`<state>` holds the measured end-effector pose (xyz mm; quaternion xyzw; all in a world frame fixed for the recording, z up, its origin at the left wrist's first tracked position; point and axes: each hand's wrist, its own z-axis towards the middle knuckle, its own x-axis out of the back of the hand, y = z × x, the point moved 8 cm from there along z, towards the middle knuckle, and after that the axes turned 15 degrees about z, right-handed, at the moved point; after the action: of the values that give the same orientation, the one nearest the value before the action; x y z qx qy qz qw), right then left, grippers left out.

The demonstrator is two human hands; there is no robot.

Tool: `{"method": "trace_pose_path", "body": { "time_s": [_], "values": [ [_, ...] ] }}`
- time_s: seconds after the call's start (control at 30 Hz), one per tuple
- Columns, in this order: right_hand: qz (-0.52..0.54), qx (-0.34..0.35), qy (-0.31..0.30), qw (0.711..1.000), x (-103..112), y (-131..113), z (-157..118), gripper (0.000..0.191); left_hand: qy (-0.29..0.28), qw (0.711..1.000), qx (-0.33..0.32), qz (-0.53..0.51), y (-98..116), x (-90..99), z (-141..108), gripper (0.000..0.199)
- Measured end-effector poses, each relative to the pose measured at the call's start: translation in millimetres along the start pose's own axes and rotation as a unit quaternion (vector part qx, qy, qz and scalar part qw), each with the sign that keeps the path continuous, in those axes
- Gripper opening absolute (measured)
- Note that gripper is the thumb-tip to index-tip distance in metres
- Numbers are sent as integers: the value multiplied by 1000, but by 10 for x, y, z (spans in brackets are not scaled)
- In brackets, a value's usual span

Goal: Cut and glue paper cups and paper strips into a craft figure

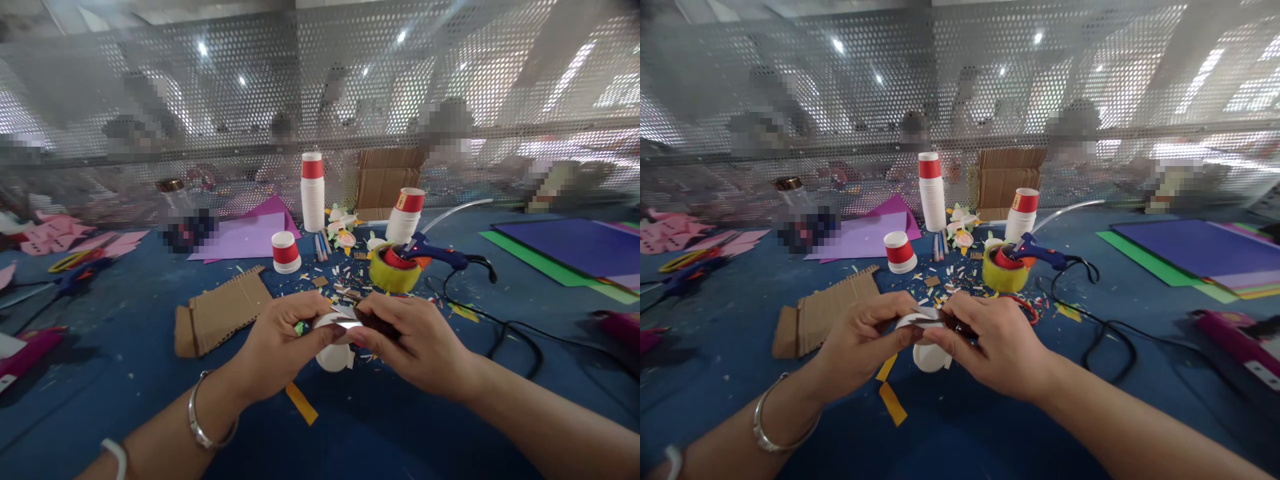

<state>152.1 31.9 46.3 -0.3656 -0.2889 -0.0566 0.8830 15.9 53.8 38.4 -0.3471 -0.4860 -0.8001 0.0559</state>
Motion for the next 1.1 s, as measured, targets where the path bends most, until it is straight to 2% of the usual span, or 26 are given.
{"method": "trace_pose_path", "body": {
  "time_s": [0.47, 0.67, 0.8, 1.1],
  "values": [
    [-10, 2, 1, 1000, -12, 3, 4, 31, -9, 1000, -2, -2, -11, 19, 22, 15],
    [-23, 6, 15, 1000, 8, 1, 1, 33, -30, 993, 49, -108, -148, -75, 32, 13],
    [-19, 1, 16, 1000, 5, 9, 5, 34, -41, 985, 59, -157, -159, -119, 33, 12],
    [23, -26, 11, 999, -12, 51, -14, 38, -51, 995, 49, -75, -87, -50, 45, 24]
  ]
}}
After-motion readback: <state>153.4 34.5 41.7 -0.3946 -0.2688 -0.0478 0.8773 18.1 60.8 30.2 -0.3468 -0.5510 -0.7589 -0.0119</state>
